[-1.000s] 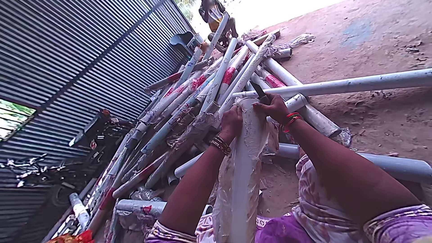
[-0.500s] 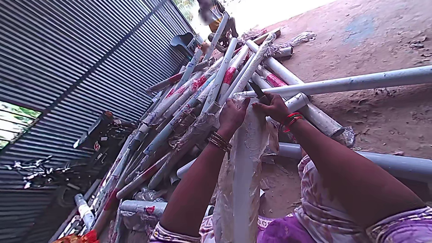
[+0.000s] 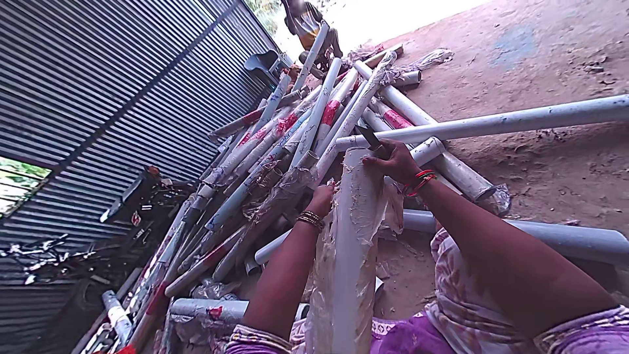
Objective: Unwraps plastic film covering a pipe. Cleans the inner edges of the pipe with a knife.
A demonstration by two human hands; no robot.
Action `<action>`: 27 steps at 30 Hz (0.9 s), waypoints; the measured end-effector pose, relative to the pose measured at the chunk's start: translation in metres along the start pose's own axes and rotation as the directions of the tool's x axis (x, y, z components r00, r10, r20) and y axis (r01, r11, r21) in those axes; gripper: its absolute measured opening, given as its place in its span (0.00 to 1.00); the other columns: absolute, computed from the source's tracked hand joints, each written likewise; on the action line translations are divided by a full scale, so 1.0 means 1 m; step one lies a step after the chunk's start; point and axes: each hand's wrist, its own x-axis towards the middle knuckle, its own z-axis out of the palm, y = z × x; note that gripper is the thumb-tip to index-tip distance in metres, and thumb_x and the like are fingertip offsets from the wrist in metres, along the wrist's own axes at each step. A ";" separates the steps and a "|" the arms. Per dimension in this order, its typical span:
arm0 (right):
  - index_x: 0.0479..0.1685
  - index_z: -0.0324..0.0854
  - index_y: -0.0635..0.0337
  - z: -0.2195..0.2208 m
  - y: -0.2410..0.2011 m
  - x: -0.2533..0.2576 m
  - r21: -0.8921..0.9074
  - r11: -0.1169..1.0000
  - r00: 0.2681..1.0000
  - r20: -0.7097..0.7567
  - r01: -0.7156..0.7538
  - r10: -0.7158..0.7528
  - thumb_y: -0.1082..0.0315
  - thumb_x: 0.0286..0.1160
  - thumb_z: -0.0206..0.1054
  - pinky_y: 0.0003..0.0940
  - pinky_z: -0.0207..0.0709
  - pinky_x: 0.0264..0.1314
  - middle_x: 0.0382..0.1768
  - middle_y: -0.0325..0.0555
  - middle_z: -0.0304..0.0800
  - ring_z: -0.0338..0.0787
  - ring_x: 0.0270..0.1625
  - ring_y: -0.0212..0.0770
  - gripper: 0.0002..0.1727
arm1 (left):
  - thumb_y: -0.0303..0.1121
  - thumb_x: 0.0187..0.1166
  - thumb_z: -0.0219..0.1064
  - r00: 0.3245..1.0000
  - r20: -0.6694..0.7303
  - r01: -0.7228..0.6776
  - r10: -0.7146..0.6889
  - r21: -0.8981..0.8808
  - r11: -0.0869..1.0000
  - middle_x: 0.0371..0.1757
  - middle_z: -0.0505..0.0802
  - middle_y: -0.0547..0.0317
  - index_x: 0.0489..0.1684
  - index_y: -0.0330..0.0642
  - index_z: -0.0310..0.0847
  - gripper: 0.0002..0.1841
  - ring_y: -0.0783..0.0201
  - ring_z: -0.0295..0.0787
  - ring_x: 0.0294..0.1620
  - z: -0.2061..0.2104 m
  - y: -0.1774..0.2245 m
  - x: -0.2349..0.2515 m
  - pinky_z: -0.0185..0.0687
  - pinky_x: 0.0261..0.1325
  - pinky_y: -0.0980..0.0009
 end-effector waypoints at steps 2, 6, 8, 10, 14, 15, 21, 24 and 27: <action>0.40 0.83 0.64 -0.003 0.002 -0.002 0.105 0.994 0.999 -0.038 0.033 -0.029 0.70 0.68 0.78 0.21 0.69 0.23 0.20 0.34 0.78 0.72 0.18 0.23 0.10 | 0.45 0.97 0.45 0.997 0.053 0.061 -0.064 0.068 0.996 0.50 0.85 0.42 0.58 0.26 0.79 0.26 0.57 0.80 0.45 -0.015 -0.041 0.001 0.76 0.55 0.59; 0.43 0.81 0.65 -0.009 0.003 -0.001 0.212 0.975 0.998 -0.026 0.067 -0.063 0.74 0.70 0.74 0.15 0.66 0.18 0.18 0.31 0.77 0.70 0.14 0.19 0.08 | 0.47 0.93 0.55 0.994 0.001 0.105 -0.108 0.207 0.973 0.54 0.88 0.36 0.63 0.27 0.78 0.25 0.50 0.85 0.54 -0.052 -0.114 0.006 0.80 0.61 0.52; 0.43 0.81 0.66 -0.008 0.008 0.000 0.188 0.981 0.999 -0.002 0.044 -0.044 0.75 0.70 0.74 0.16 0.66 0.18 0.19 0.33 0.77 0.70 0.15 0.20 0.09 | 0.47 0.85 0.69 0.997 -0.050 0.068 -0.055 0.307 0.949 0.66 0.85 0.28 0.72 0.25 0.73 0.31 0.39 0.82 0.70 -0.065 -0.124 -0.002 0.72 0.75 0.43; 0.44 0.81 0.67 -0.004 0.013 0.000 0.153 0.988 1.000 0.004 0.019 -0.020 0.75 0.70 0.75 0.17 0.67 0.18 0.19 0.34 0.77 0.70 0.15 0.21 0.09 | 0.49 0.94 0.53 0.999 -0.053 0.025 -0.008 0.340 0.940 0.63 0.87 0.29 0.67 0.25 0.79 0.29 0.38 0.82 0.68 -0.065 -0.122 -0.015 0.69 0.74 0.42; 0.46 0.81 0.68 0.000 0.021 -0.003 0.141 0.989 0.999 0.001 -0.047 0.047 0.74 0.70 0.75 0.19 0.68 0.19 0.19 0.34 0.76 0.70 0.15 0.22 0.11 | 0.46 0.97 0.45 0.998 -0.013 -0.049 0.057 0.344 0.938 0.35 0.88 0.43 0.34 0.28 0.85 0.31 0.50 0.84 0.42 -0.047 -0.108 -0.037 0.75 0.53 0.47; 0.46 0.81 0.68 0.000 0.020 -0.004 0.148 0.987 0.998 0.000 -0.055 0.056 0.75 0.70 0.74 0.19 0.68 0.19 0.19 0.35 0.76 0.70 0.15 0.22 0.10 | 0.39 0.91 0.57 0.994 -0.018 -0.094 0.106 0.337 0.937 0.29 0.84 0.48 0.28 0.30 0.82 0.22 0.53 0.80 0.35 -0.042 -0.108 -0.040 0.73 0.47 0.50; 0.45 0.80 0.66 -0.005 0.006 -0.006 0.115 0.988 0.994 0.013 -0.106 0.105 0.75 0.76 0.71 0.17 0.68 0.19 0.18 0.33 0.76 0.70 0.14 0.21 0.06 | 0.23 0.82 0.66 0.945 -0.207 -0.264 0.254 -0.020 0.964 0.55 0.94 0.39 0.66 0.27 0.81 0.17 0.52 0.92 0.56 -0.010 -0.125 -0.065 0.81 0.67 0.55; 0.45 0.79 0.67 -0.009 -0.006 -0.009 0.066 0.992 0.994 -0.015 -0.108 0.109 0.75 0.77 0.69 0.18 0.70 0.21 0.19 0.33 0.76 0.71 0.15 0.22 0.05 | 0.28 0.87 0.62 0.902 -0.287 -0.332 0.324 0.019 0.943 0.37 0.93 0.39 0.42 0.24 0.89 0.14 0.51 0.91 0.43 -0.002 -0.139 -0.088 0.80 0.56 0.49; 0.46 0.79 0.65 -0.014 -0.008 -0.014 0.045 0.995 0.995 -0.048 -0.086 0.088 0.76 0.78 0.68 0.16 0.70 0.21 0.19 0.32 0.77 0.72 0.15 0.20 0.05 | 0.38 0.94 0.49 0.898 -0.307 -0.321 0.316 0.037 0.946 0.21 0.82 0.49 0.23 0.25 0.81 0.28 0.56 0.80 0.29 -0.001 -0.150 -0.106 0.75 0.41 0.52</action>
